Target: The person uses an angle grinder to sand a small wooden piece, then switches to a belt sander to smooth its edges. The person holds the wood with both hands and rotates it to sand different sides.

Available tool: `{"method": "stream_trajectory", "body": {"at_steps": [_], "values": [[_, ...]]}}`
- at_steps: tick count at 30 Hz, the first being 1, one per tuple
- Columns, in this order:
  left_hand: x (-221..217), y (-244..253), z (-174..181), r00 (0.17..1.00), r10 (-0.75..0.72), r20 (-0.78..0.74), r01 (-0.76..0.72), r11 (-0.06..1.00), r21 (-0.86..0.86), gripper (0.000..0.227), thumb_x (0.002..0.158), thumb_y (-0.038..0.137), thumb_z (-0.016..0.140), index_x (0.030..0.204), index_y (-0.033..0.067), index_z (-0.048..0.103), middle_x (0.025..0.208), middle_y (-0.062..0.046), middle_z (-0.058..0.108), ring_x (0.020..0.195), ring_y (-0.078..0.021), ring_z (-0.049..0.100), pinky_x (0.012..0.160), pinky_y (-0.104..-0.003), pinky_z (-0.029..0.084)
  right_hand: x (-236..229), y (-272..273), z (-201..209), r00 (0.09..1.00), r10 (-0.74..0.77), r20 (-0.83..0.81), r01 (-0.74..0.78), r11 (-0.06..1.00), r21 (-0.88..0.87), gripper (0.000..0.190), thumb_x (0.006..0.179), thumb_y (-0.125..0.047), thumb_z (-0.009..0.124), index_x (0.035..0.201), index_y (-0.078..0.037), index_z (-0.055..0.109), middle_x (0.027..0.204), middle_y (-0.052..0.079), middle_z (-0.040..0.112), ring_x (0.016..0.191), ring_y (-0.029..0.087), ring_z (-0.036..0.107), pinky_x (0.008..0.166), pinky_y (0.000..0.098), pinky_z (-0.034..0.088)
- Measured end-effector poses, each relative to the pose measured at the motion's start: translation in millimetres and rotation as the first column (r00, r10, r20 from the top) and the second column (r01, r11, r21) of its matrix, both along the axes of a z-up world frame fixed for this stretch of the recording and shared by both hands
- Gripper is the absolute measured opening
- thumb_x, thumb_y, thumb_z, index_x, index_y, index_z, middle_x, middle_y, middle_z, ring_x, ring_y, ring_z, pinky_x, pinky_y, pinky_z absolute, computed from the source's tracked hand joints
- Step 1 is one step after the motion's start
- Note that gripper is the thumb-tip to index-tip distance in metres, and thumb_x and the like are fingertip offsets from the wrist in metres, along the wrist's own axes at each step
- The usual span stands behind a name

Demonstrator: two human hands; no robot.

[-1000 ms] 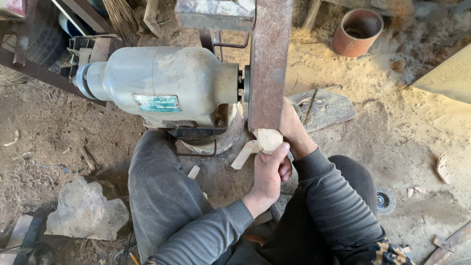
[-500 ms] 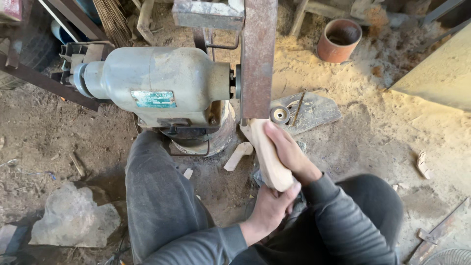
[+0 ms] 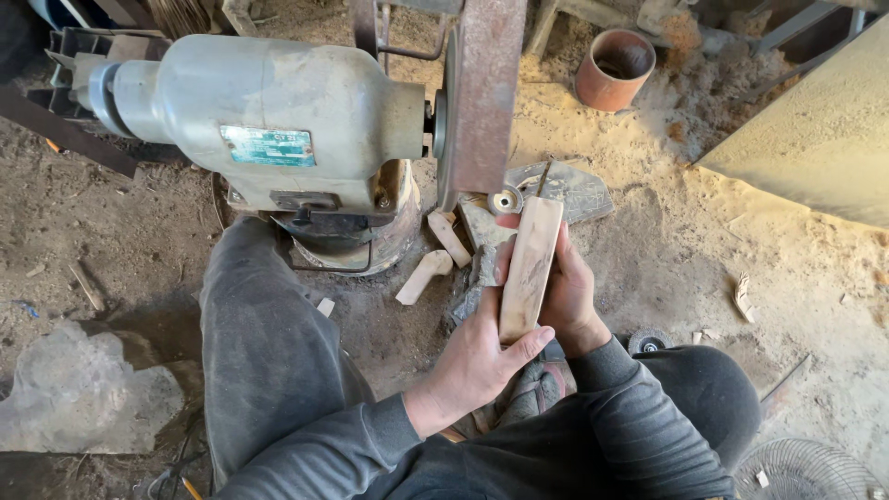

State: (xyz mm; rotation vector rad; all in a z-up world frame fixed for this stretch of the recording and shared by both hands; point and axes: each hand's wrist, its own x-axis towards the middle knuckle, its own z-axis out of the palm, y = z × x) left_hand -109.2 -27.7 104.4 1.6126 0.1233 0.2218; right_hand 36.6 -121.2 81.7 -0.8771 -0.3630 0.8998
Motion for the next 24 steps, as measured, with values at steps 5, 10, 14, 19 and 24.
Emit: {"method": "stream_trajectory", "body": {"at_steps": [5, 10, 14, 19, 24], "values": [[2, 7, 5, 0.993, -0.027, -0.113, 0.035, 0.997, 0.066, 0.078, 0.098, 0.052, 0.062, 0.136, -0.0120, 0.038, 0.115, -0.029, 0.067, 0.102, -0.0341, 0.076, 0.086, -0.038, 0.063, -1, 4, 2, 1.000, -0.007, -0.025, 0.007, 1.000, 0.007, 0.074, 0.111, -0.056, 0.025, 0.147, 0.005, 0.048, 0.091, 0.016, 0.064, 0.082, 0.022, 0.063, 0.075, 0.0337, 0.054], [4, 9, 2, 0.996, 0.010, -0.084, -0.001, 0.993, 0.117, 0.072, 0.096, 0.047, 0.067, 0.132, -0.0090, 0.041, 0.113, -0.028, 0.068, 0.099, -0.0368, 0.076, 0.083, -0.040, 0.063, 2, 7, 3, 1.000, -0.029, -0.002, 0.029, 1.000, 0.010, 0.071, 0.113, -0.053, 0.023, 0.149, 0.004, 0.047, 0.097, 0.016, 0.065, 0.084, 0.022, 0.063, 0.076, 0.0338, 0.054], [6, 14, -2, 0.992, 0.127, -0.018, -0.108, 0.901, 0.420, 0.069, 0.095, 0.042, 0.073, 0.133, -0.0068, 0.041, 0.112, -0.025, 0.058, 0.087, -0.0382, 0.071, 0.072, -0.044, 0.059, 3, 9, 9, 0.979, -0.164, 0.118, 0.176, 0.979, -0.099, 0.064, 0.111, -0.049, 0.028, 0.155, -0.004, 0.040, 0.102, 0.014, 0.064, 0.090, 0.019, 0.062, 0.083, 0.0335, 0.054], [13, 14, -9, 0.980, 0.157, -0.118, -0.069, 0.837, 0.542, 0.074, 0.090, 0.036, 0.076, 0.137, -0.0061, 0.037, 0.110, -0.024, 0.048, 0.077, -0.0358, 0.068, 0.062, -0.041, 0.060, 5, 13, 13, 0.929, -0.236, 0.286, 0.269, 0.959, -0.083, 0.061, 0.112, -0.047, 0.033, 0.159, -0.008, 0.034, 0.100, 0.011, 0.061, 0.090, 0.017, 0.059, 0.083, 0.0316, 0.052], [11, 12, -12, 0.990, 0.129, -0.056, -0.078, 0.835, 0.545, 0.073, 0.090, 0.032, 0.079, 0.135, -0.0078, 0.037, 0.112, -0.025, 0.048, 0.078, -0.0355, 0.068, 0.063, -0.041, 0.059, 10, 15, 12, 0.955, -0.220, 0.201, 0.226, 0.974, -0.004, 0.063, 0.115, -0.048, 0.033, 0.162, -0.006, 0.037, 0.091, 0.010, 0.057, 0.080, 0.017, 0.053, 0.075, 0.0318, 0.047]]}}
